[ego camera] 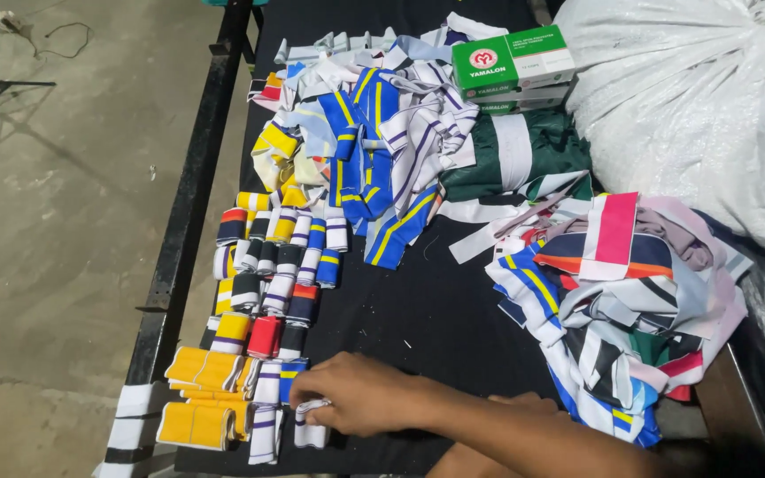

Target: Folding and rolling long patterned fabric strips into small, organized bundles.

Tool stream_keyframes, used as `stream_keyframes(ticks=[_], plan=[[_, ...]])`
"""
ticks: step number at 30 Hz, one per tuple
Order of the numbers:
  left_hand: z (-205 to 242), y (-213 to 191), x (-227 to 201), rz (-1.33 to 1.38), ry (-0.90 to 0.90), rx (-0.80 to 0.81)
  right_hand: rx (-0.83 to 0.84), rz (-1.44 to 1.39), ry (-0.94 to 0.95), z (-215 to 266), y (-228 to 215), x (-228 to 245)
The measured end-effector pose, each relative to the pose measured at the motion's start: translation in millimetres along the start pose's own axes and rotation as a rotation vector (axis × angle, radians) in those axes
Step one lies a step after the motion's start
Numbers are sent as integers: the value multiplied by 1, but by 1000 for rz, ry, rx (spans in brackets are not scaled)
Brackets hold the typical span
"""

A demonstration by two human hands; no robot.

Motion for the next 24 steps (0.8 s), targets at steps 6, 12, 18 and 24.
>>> stream_keyframes(ticks=[6,12,18,24], plan=[[-51,-42,29,-133,168,-134,-96,-90,44,-26,56,-18],[-50,-55,16,-116,194,-182,-160,182,-109,-28,80,-9],[-48,-72,8,-61,131,-153,-436,804,-396,-21,107,4],[-49,-80,3,-15,83,-100,-451,784,-387,-6,85,13]])
Point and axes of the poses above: each hand's wrist, its own z-axis away from the middle knuckle, its own y-axis out of the palm, x = y × z, the point moved 7 cm from there along -z, towards the middle knuckle, and after that the axes turned 4 degrees about -y, right-handed, at the moved point
